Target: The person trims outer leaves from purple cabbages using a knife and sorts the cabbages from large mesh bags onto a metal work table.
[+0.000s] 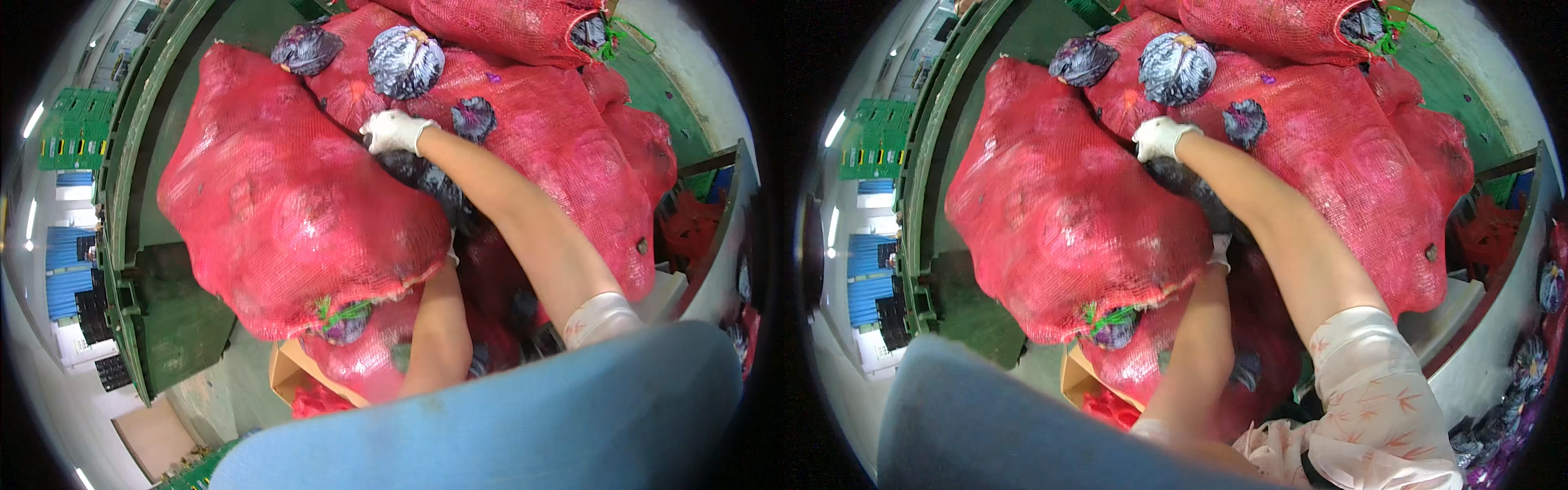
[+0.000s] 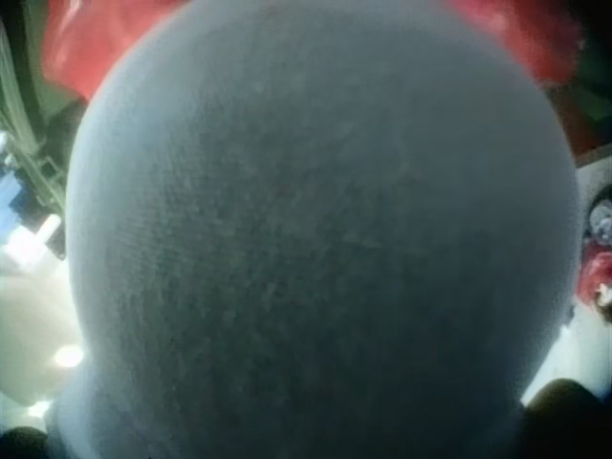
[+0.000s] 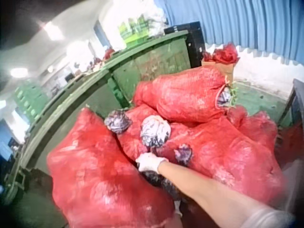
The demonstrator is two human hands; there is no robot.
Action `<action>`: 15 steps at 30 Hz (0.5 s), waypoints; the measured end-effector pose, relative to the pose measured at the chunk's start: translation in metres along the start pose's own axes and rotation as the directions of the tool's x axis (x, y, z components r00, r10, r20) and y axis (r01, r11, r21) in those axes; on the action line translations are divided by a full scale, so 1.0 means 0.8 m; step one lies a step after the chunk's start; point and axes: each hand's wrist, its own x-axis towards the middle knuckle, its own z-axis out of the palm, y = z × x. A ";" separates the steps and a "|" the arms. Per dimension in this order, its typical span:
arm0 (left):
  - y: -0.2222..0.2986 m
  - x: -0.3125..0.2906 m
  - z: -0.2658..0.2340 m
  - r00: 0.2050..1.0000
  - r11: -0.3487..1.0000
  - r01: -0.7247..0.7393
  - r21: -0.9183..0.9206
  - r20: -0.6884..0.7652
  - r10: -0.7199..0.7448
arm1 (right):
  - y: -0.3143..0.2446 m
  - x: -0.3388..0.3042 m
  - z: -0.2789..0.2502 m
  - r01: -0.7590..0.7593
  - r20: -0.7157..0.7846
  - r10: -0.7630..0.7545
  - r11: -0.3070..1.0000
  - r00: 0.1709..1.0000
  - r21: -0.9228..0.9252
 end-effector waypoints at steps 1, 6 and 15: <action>0.006 0.009 -0.008 1.000 1.000 -0.001 -0.006 0.012 0.001 | -0.004 0.008 0.016 -0.019 0.016 0.017 0.994 1.000 0.110; 0.011 0.035 -0.008 0.992 0.998 0.064 0.018 0.108 -0.066 | 0.041 0.035 0.017 -0.160 0.282 0.042 0.898 0.958 0.410; -0.006 -0.013 -0.009 0.968 0.987 0.162 -0.016 0.198 -0.156 | 0.005 -0.086 -0.019 -0.266 0.085 0.255 0.953 0.963 0.144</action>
